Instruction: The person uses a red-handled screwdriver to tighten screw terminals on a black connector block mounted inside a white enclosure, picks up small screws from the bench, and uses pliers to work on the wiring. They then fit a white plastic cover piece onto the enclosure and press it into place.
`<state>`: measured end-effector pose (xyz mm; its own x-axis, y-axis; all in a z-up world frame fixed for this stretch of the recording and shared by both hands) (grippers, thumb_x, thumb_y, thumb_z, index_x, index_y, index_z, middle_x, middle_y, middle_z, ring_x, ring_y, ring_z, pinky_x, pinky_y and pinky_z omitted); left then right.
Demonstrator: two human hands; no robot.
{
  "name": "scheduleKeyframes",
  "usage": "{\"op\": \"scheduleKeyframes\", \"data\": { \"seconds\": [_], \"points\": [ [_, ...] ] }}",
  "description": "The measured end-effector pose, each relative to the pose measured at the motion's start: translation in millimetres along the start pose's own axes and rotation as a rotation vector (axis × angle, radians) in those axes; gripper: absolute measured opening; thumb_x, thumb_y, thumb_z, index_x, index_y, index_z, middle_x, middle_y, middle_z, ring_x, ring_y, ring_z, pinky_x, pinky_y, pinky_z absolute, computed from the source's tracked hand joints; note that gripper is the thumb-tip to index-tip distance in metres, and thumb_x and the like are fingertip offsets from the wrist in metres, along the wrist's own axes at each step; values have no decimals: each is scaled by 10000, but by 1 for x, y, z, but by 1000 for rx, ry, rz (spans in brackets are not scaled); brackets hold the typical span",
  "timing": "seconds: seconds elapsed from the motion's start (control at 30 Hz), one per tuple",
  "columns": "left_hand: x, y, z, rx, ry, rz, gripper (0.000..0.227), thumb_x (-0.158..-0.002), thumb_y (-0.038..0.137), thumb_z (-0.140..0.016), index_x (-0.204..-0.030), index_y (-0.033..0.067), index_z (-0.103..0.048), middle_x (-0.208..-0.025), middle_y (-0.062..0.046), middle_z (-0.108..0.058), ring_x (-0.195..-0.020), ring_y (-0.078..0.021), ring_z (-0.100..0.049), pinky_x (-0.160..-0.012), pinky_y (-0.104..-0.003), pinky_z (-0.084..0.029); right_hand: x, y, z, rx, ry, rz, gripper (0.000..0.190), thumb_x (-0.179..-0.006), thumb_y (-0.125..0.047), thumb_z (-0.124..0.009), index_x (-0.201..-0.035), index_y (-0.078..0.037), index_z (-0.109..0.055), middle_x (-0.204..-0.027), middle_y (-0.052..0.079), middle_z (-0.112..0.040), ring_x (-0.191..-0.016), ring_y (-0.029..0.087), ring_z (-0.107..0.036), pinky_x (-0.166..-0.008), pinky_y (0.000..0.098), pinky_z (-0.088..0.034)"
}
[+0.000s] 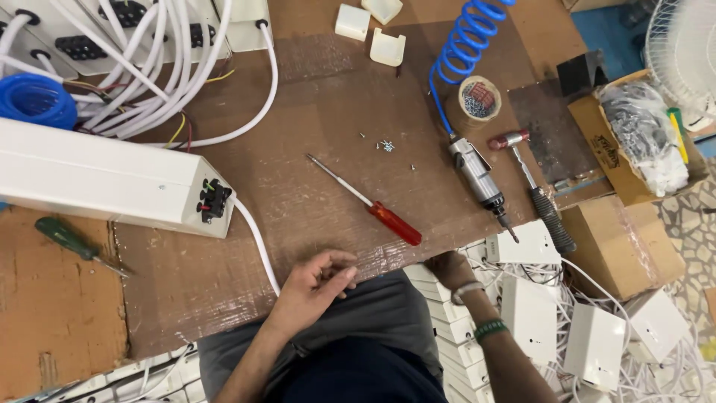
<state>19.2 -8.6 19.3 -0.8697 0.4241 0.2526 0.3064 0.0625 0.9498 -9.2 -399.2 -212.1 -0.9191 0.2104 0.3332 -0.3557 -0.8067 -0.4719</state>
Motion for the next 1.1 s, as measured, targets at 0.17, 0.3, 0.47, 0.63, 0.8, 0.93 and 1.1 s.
{"op": "scheduleKeyframes", "data": {
  "seconds": [0.17,0.3,0.47,0.63,0.8,0.93,1.1],
  "points": [
    [1,1,-2,2,24,-29,273,-914,64,-687,-1176,-8,-712,-983,-84,-765,-774,-135,-709,-655,-244,-599,1,-20,-11,53,-165,19,328,-859,-291,-786,-1105,-120,-651,-982,33,-728,-879,202,-678,-805,356,-563],
    [2,8,-1,-42,27,47,296,-923,99,-682,-1206,17,-701,-1038,-85,-773,-831,-140,-743,-686,-245,-617,0,-42,-14,133,-364,37,432,-887,-290,-746,-1292,-198,-630,-1269,18,-702,-1180,234,-670,-1056,402,-562],
    [-2,9,0,-9,4,30,282,-921,88,-685,-1189,5,-710,-950,-84,-760,-782,-132,-713,-651,-242,-601,67,-137,78,418,-743,214,277,-938,-366,-554,-1077,-199,-726,-1116,-34,-751,-1000,208,-700,-913,370,-541],
    [-6,4,1,-21,4,74,276,-929,103,-683,-1190,20,-716,-866,-79,-747,-759,-125,-696,-657,-242,-590,77,-275,188,-20,-1087,490,272,-909,-276,-695,-1116,-111,-755,-953,10,-818,-808,116,-766,-712,249,-606],
    [-12,-1,-6,-25,61,-5,212,-933,82,-678,-1125,10,-733,-791,-58,-726,-666,-117,-677,-574,-224,-565,-37,-368,235,3,91,863,361,-849,-172,-772,-1183,-48,-720,-814,89,-727,-569,182,-617,-527,316,-501],
    [-11,-6,-7,-31,85,-105,176,-934,40,-673,-1095,4,-733,-756,-57,-722,-612,-113,-657,-547,-218,-543,-225,-341,181,159,516,647,531,-817,-191,-819,-1279,-15,-625,-1225,236,-614,-999,404,-660,-867,462,-550],
    [-11,-8,-7,18,95,-88,155,-942,14,-662,-1081,-3,-727,-772,-67,-718,-601,-116,-640,-539,-222,-530,-234,-354,163,317,562,613,232,-845,-46,-609,-1000,-105,-771,-1030,168,-669,-882,388,-654,-780,471,-577]
  ]
}}
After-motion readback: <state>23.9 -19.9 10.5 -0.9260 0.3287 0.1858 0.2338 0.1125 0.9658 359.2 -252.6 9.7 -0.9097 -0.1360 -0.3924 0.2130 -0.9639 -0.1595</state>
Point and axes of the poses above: each hand's wrist, its own x-axis away from the middle knuckle, its own z-axis out of the back of the hand, y = z × x, the point moved 2 cm from there along -x, towards the middle knuckle
